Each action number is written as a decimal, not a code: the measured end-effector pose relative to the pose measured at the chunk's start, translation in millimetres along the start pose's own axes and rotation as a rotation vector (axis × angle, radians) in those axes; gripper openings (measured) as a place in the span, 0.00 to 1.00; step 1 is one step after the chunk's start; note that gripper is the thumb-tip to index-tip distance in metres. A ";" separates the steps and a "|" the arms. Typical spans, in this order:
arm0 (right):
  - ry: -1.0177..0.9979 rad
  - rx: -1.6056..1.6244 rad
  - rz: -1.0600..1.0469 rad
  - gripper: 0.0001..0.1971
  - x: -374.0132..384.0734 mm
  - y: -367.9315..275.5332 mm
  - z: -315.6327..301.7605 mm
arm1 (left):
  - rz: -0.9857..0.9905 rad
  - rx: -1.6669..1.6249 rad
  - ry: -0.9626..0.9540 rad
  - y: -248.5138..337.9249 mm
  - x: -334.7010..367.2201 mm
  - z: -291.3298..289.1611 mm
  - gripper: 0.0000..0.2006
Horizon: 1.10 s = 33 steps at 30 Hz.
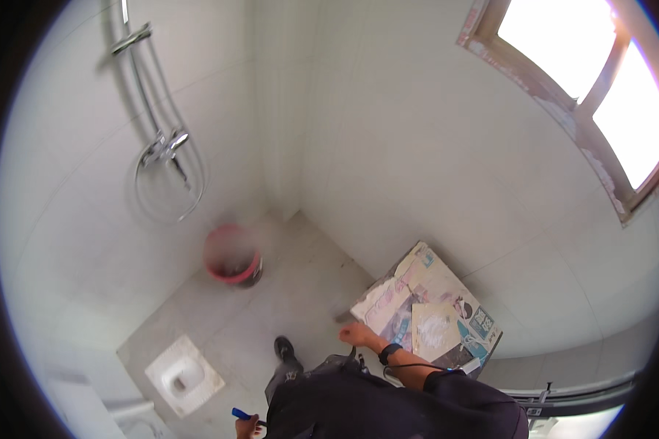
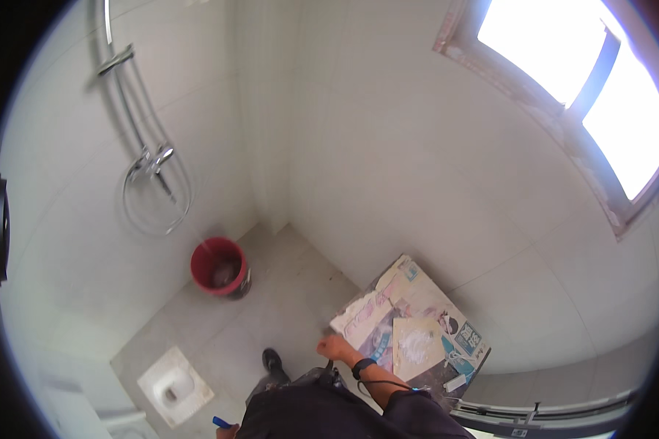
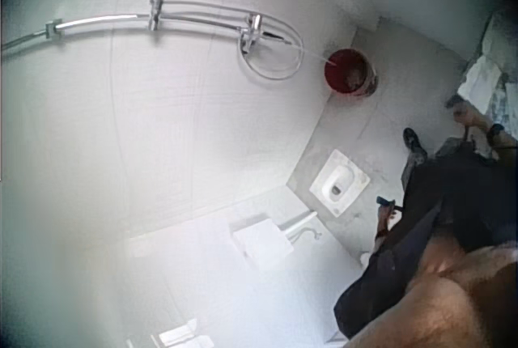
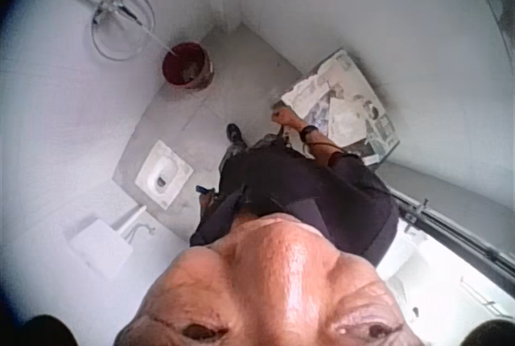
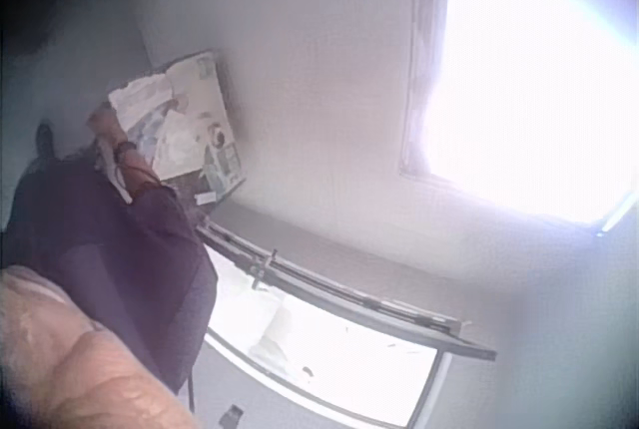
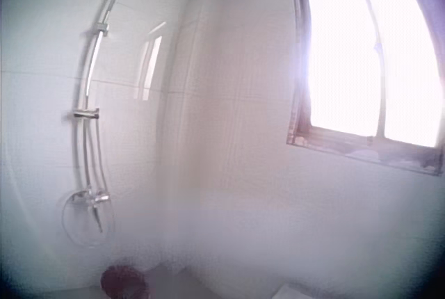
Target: The person cleans a window frame and track with a cloth, then rinses the cloth in a bucket of water and wrings it out by hand.
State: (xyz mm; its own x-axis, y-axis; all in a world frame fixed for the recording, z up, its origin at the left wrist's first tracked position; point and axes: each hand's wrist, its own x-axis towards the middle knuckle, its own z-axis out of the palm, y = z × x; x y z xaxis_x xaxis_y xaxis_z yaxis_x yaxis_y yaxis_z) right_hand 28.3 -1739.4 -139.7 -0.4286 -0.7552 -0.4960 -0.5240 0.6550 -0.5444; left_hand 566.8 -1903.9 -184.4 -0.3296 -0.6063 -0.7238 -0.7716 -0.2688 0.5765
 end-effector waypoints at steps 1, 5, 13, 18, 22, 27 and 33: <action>0.010 0.028 0.021 0.15 5.9 -11.8 -5.3 | -0.207 0.003 -0.030 16.2 27.6 -20.7 0.22; 0.122 0.064 -0.005 0.17 34.9 -41.2 -24.8 | -0.048 -0.037 0.205 73.9 108.2 -85.9 0.21; 0.066 0.078 0.060 0.16 113.3 -37.2 -57.3 | 0.143 0.288 0.298 301.8 226.9 -132.4 0.26; 0.097 0.354 -0.032 0.14 188.4 -64.9 -85.6 | 0.246 -0.064 0.367 401.8 225.3 -144.8 0.20; 0.136 0.362 -0.155 0.15 250.5 -79.5 -98.3 | 0.433 0.029 0.500 513.2 246.3 -199.8 0.15; 0.163 0.503 0.016 0.15 260.8 -59.7 -100.8 | 0.610 -0.054 0.431 628.2 284.3 -208.1 0.13; 0.126 0.425 0.221 0.16 228.0 -70.4 -77.7 | 0.734 -0.038 0.383 677.0 348.9 -222.2 0.14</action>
State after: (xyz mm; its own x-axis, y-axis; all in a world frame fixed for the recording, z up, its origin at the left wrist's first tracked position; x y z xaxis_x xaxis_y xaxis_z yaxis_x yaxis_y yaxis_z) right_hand -89.8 -1959.8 -161.9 -0.5952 -0.5772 -0.5591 -0.0749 0.7326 -0.6765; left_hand 50.3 -2463.7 37.7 -0.5292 -0.8483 0.0166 -0.4115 0.2736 0.8694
